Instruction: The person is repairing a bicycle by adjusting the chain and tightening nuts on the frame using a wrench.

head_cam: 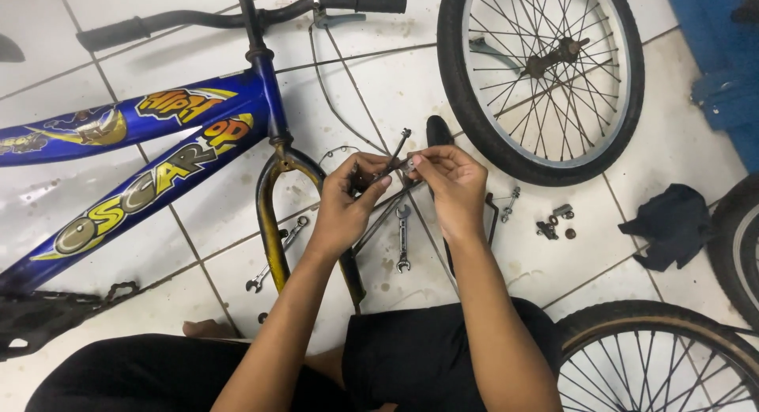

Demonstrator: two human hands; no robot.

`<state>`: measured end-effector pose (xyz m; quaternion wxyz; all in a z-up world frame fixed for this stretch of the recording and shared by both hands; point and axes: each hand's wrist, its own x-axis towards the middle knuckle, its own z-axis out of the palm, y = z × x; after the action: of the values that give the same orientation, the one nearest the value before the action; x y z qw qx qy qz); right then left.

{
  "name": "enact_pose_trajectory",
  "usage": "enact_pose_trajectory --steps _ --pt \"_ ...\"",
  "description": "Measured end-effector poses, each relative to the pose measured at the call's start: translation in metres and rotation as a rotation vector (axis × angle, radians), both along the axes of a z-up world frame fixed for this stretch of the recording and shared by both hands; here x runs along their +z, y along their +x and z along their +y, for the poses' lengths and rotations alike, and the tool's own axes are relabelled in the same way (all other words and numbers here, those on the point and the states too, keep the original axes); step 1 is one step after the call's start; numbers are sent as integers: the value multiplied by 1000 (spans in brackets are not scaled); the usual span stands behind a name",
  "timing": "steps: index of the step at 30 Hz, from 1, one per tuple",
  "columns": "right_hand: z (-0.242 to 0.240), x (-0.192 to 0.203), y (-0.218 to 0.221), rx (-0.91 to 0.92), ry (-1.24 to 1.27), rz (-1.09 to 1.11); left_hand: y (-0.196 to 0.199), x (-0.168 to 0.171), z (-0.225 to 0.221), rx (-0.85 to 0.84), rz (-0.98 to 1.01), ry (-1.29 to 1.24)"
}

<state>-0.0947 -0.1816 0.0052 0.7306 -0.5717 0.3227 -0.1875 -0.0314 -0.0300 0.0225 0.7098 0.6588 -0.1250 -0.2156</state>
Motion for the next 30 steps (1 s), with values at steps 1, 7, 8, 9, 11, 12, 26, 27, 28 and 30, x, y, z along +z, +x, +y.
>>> enact_pose_trajectory --steps 1,7,8,9,11,12,26,27,28,30 --pt "1 3 0 -2 1 4 0 1 1 -2 4 1" --pt "7 10 3 -8 -58 -7 1 -7 3 -13 18 66" --pt "7 9 3 -2 -55 -16 0 -11 3 -24 23 91" --pt "7 9 5 4 -55 -32 2 -15 2 -35 22 112" --pt "7 8 6 14 -45 -40 1 5 1 -56 39 81" --pt "8 8 6 25 -33 -47 0 14 1 -77 58 52" --pt "14 -6 16 176 -44 -53 13 -1 12 -7 278 200" --pt "15 -7 19 187 -40 -61 15 -4 12 27 320 132" --pt "13 -8 25 191 -41 -62 18 -5 13 31 319 131" --pt "10 -10 31 201 143 -119 19 -4 16 93 335 72"
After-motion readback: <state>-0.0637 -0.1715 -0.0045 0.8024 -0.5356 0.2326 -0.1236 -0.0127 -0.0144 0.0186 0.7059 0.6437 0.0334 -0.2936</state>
